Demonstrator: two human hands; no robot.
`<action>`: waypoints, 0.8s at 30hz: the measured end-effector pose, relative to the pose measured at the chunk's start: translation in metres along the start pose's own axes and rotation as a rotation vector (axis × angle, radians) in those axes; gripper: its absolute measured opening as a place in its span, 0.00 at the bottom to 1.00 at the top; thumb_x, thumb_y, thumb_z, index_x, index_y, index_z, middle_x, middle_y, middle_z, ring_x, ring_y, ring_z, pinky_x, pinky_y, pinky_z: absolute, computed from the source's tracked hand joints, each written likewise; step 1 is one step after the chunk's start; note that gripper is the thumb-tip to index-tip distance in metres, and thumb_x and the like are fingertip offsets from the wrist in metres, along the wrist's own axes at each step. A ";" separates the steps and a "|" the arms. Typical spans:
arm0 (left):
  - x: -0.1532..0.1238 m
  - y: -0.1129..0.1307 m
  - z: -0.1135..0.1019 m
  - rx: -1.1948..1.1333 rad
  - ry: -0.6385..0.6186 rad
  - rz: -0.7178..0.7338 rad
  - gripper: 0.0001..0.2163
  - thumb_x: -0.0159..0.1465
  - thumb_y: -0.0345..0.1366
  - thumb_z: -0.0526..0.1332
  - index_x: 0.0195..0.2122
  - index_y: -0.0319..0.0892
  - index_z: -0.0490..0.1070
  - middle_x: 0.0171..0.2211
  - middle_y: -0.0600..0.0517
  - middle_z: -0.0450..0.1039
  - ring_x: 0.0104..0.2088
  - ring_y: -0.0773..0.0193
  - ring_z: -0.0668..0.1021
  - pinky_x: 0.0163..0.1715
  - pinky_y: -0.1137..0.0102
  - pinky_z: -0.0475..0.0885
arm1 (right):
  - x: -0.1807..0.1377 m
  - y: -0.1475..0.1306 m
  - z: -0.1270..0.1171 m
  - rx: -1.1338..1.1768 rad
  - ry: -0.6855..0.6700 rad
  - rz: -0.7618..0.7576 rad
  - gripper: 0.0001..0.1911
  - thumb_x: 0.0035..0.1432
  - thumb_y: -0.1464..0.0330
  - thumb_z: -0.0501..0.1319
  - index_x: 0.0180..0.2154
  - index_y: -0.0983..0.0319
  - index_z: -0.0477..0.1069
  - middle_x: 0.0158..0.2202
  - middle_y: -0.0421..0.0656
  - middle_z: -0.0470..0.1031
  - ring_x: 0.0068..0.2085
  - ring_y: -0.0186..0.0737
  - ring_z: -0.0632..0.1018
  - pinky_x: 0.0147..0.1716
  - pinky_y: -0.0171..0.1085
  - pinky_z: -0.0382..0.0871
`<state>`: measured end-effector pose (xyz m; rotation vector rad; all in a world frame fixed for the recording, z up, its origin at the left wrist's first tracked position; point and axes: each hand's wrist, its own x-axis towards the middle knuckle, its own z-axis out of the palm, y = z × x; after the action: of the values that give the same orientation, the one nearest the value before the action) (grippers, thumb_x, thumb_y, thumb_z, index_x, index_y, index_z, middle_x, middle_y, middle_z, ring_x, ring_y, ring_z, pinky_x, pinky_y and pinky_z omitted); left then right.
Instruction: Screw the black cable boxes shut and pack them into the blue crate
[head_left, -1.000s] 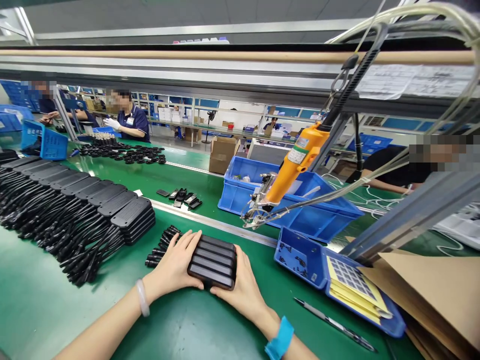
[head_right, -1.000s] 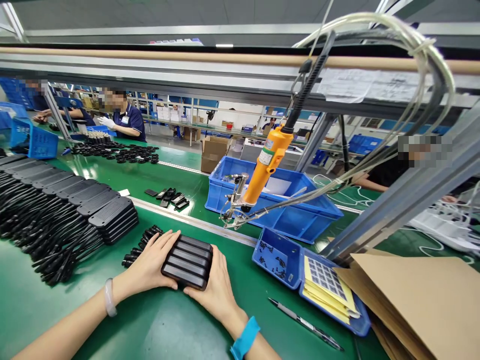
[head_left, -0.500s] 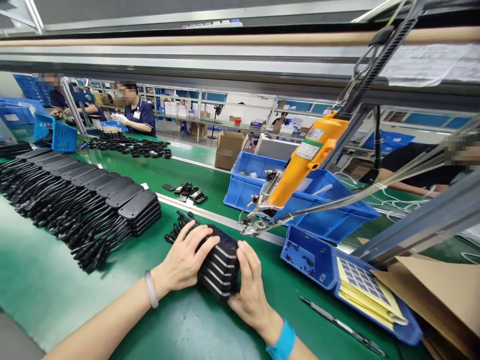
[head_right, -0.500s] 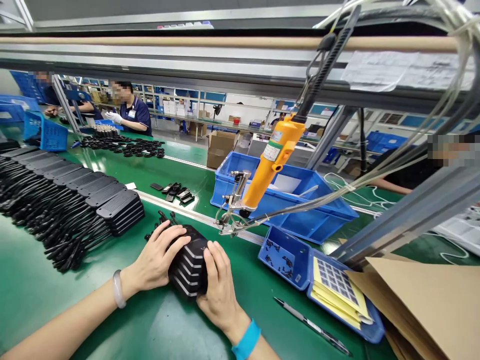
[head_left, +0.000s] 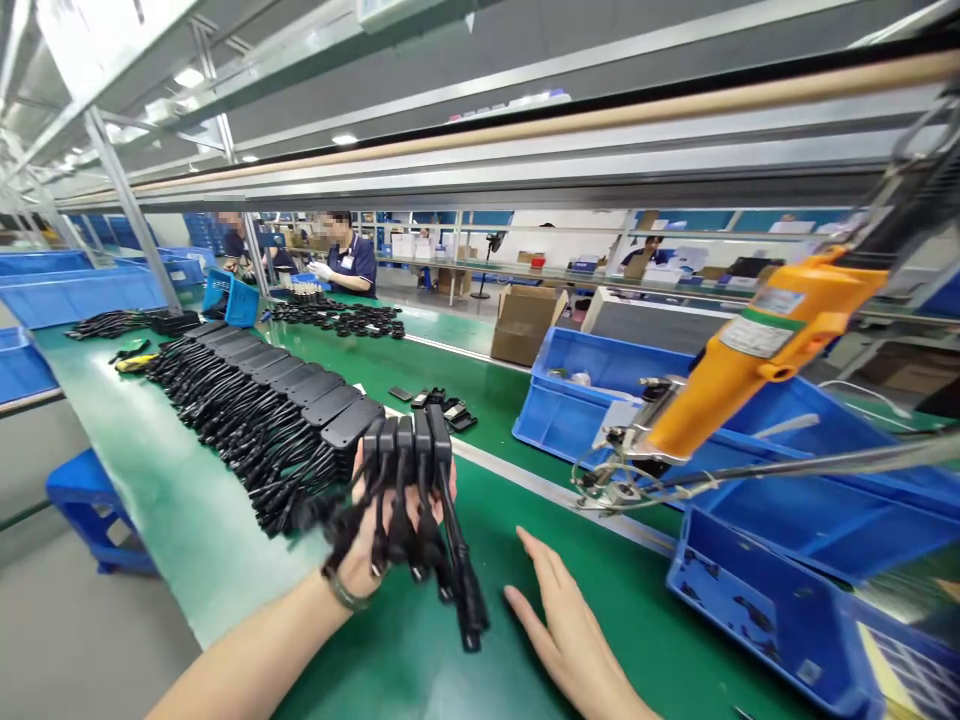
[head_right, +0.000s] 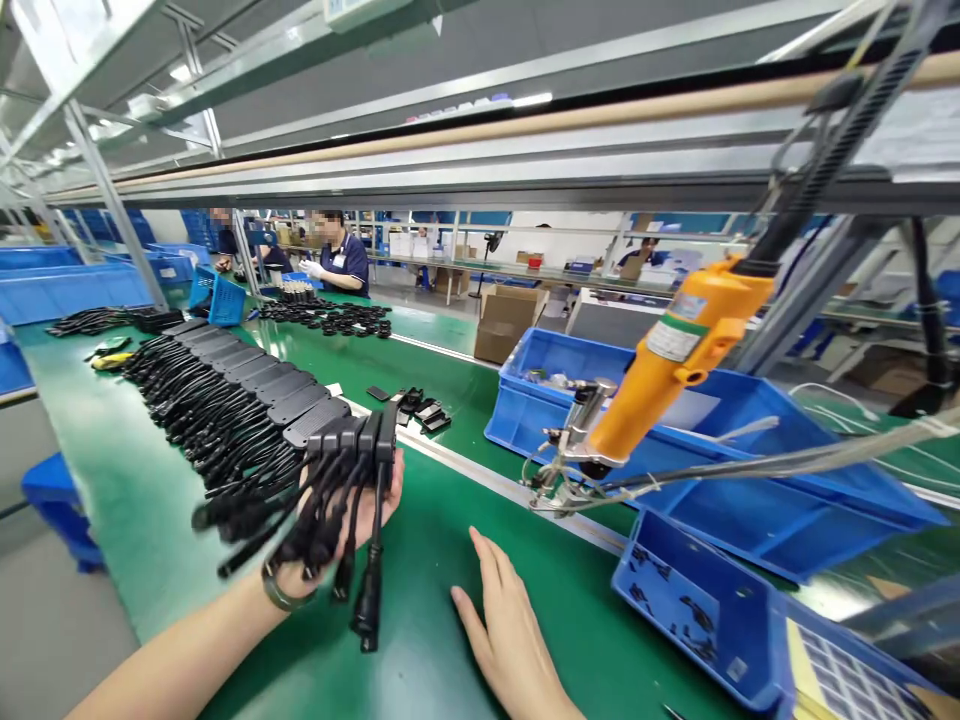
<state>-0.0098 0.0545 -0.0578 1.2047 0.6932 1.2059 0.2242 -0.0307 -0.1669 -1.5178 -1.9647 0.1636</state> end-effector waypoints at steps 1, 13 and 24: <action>0.000 0.000 0.002 -0.037 -0.003 -0.007 0.26 0.65 0.57 0.51 0.53 0.44 0.72 0.47 0.43 0.77 0.51 0.46 0.76 0.48 0.46 0.74 | -0.001 0.002 0.001 -0.030 -0.013 -0.025 0.29 0.69 0.61 0.50 0.67 0.52 0.44 0.62 0.52 0.64 0.61 0.54 0.71 0.55 0.58 0.74; -0.004 0.006 0.018 -1.160 0.301 -0.461 0.24 0.66 0.53 0.54 0.42 0.34 0.74 0.39 0.40 0.76 0.42 0.49 0.78 0.39 0.59 0.77 | -0.002 0.006 -0.004 -0.060 -0.087 -0.079 0.20 0.69 0.59 0.51 0.60 0.55 0.61 0.59 0.50 0.68 0.59 0.51 0.72 0.56 0.56 0.73; -0.027 -0.049 0.021 -0.764 -0.188 -0.477 0.31 0.56 0.61 0.64 0.41 0.32 0.78 0.35 0.42 0.80 0.42 0.48 0.80 0.49 0.61 0.70 | -0.005 0.002 -0.004 0.495 -0.153 0.110 0.37 0.65 0.45 0.48 0.68 0.55 0.54 0.69 0.48 0.56 0.69 0.56 0.58 0.67 0.60 0.54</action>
<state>0.0177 0.0262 -0.1029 0.4614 0.2947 0.8142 0.2285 -0.0355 -0.1665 -1.3082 -1.7767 0.7730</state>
